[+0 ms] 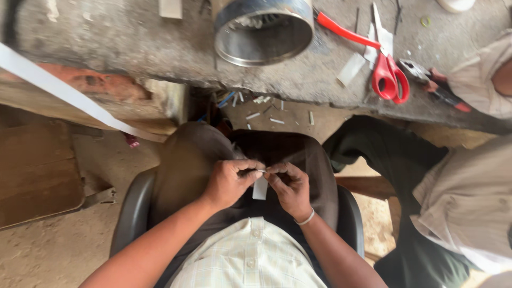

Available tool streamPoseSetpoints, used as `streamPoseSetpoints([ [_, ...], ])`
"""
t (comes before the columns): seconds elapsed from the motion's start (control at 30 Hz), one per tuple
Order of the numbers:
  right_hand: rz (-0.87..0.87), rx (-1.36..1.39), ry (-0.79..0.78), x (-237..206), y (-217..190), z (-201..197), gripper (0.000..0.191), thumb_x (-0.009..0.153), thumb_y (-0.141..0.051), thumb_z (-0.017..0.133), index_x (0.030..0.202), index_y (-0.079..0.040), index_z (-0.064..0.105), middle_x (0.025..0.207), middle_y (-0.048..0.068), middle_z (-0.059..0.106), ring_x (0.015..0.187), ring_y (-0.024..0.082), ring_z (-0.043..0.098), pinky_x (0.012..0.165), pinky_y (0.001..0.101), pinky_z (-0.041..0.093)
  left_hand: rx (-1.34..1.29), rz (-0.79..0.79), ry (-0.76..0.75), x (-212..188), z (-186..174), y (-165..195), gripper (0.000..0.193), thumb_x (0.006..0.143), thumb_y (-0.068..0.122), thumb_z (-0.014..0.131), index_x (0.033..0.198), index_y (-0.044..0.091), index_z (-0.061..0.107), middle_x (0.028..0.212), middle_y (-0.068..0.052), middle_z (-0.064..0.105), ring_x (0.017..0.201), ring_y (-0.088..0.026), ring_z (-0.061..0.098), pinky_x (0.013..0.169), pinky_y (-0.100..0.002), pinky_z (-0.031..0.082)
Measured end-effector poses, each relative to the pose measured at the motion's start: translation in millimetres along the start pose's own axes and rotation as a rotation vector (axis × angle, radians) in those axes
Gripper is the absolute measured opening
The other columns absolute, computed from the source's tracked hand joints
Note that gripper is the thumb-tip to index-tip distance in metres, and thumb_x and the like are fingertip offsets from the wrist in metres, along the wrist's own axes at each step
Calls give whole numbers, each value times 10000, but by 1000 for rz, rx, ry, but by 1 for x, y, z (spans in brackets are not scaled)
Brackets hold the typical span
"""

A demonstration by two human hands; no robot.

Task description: The person cuts small white plastic tubes from a roll using scissors, then folds and rolls each piece into a small coil. The coiled pieces are placed into a metal can on the table. The process is repeated continuously throughout the clip.

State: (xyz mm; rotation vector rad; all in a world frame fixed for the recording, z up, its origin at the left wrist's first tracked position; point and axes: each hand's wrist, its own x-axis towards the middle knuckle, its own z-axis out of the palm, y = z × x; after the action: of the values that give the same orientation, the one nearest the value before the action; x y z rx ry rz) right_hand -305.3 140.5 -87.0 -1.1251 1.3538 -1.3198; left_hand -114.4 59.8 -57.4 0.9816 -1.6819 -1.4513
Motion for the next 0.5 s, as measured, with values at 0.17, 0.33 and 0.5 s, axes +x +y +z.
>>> streamPoseSetpoints([
  [0.17,-57,-47,-4,1,-12,3,58,965,15,739,1014,-5,718,985,44,721,895,100,677,804,242,570,-136,-106,-24,-2,2,2,192,860,116,801,1033,33,787,906,-98,813,726,-165,748,674,-276,608],
  [0.33,138,4,19,2,-19,6,207,899,-23,747,1104,-14,723,1016,31,750,907,83,678,811,233,571,2,63,59,-1,0,9,175,877,108,793,1033,31,790,947,-112,803,799,-193,779,713,-289,611],
  [0.5,117,-121,43,5,-15,6,173,929,-85,765,1068,19,762,981,46,764,875,93,668,775,245,552,146,99,44,3,-10,28,238,852,156,805,1046,20,783,965,-138,789,850,-238,775,719,-322,603],
])
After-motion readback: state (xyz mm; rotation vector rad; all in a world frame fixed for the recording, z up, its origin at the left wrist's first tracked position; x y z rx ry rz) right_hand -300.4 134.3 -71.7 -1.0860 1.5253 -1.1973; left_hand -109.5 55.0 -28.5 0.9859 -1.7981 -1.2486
